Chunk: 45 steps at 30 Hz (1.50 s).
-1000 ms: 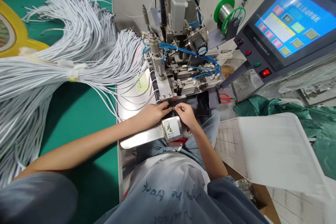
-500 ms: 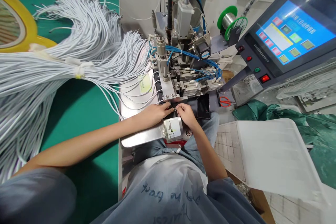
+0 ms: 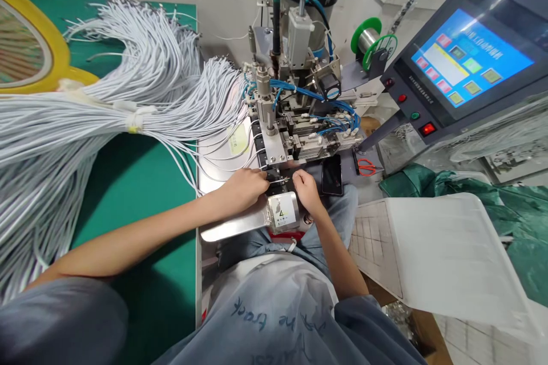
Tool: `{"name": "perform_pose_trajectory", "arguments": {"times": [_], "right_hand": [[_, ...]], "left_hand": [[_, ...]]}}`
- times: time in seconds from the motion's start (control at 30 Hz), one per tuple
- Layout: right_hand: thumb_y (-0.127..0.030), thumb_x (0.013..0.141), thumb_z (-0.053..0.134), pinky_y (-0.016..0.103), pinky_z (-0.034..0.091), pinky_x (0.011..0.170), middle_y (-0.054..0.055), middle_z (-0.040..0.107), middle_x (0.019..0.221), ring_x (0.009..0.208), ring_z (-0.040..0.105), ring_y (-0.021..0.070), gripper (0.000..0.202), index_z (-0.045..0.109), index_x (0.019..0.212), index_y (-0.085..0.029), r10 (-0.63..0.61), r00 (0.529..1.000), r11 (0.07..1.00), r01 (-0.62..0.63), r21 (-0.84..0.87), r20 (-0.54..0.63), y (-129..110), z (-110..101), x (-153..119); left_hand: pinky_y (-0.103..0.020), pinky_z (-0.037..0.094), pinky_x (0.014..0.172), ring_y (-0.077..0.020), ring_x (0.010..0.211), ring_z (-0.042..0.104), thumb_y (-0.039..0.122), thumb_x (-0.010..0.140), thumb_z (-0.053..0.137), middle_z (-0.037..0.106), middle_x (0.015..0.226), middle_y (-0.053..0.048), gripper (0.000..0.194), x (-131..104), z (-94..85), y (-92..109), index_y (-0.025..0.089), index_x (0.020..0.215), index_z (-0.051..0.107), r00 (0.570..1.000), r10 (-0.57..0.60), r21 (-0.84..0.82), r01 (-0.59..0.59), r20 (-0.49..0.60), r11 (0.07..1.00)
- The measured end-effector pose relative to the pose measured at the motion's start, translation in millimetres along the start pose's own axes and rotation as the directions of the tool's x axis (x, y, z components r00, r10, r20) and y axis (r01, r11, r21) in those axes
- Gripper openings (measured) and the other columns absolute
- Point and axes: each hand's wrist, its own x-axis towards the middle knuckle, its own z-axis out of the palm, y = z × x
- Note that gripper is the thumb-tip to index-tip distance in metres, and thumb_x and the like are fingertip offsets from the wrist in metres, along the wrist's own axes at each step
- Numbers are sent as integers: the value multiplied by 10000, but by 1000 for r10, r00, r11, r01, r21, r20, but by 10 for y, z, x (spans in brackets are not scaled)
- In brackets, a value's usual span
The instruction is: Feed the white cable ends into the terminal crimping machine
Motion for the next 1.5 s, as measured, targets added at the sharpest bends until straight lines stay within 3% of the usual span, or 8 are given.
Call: {"name": "perform_pose_trajectory", "arguments": {"times": [0.23,0.4,0.57,0.7,0.83,0.93,1.23,1.5], "right_hand": [[-474,753,506,220,311,434,-57,388,485,450,359,98,331,430,575,-206,-6,1000,1000,6,6,0,-29,19,17],[-453,804,426,227,282,437,-60,343,497,466,327,106,306,434,619,-209,-69,984,998,69,-2,-162,-155,-52,-101],[-374,847,426,243,283,463,-37,392,556,482,350,111,248,496,692,-193,-242,891,970,212,-121,-385,-299,170,-479],[-306,847,446,248,271,460,-49,360,512,440,332,105,205,522,693,-193,-362,910,914,304,-268,-200,-312,403,-615],[-279,841,444,254,273,466,-52,337,499,432,332,113,191,540,697,-197,-417,885,873,325,-364,-208,-296,464,-597],[-261,830,446,255,273,461,-53,330,487,422,327,118,181,548,692,-202,-443,872,854,338,-396,-209,-280,472,-585],[-254,827,455,254,279,442,-58,307,482,413,331,126,177,545,682,-207,-504,831,813,364,-454,-237,-207,510,-567],[-252,827,461,258,273,432,-59,277,496,412,319,129,187,531,658,-216,-496,835,807,340,-483,-240,-145,545,-547]], "left_hand": [[-293,440,570,-198,668,602,53,747,457,616,699,-101,200,-17,36,-6,120,705,641,999,-34,-17,33,-14,999],[-314,456,592,-224,714,609,32,755,448,610,763,-130,204,-17,64,-10,104,733,638,990,-136,-20,136,-19,991],[-310,441,600,-222,707,619,48,756,457,620,804,-135,183,9,69,-146,101,767,633,959,-282,-72,279,-38,958],[-315,437,658,-221,745,615,138,801,465,627,781,-124,187,12,-48,-519,113,782,650,913,-404,-136,394,-58,909],[-354,405,857,-261,1053,528,238,882,399,584,1088,-154,295,-20,-164,-1082,120,1045,615,807,-568,-170,544,-160,822],[-356,405,886,-255,1041,532,327,907,393,588,1073,-169,367,68,-175,-1418,77,1107,575,736,-660,-227,624,-150,748],[-400,500,838,-195,993,564,348,880,529,546,1151,-86,346,748,-337,-1995,141,1157,520,705,-708,-411,633,-43,656],[-400,501,836,-192,992,564,342,882,526,546,1152,-86,343,845,-252,-2203,145,1163,516,697,-715,-512,593,-59,621]]}}
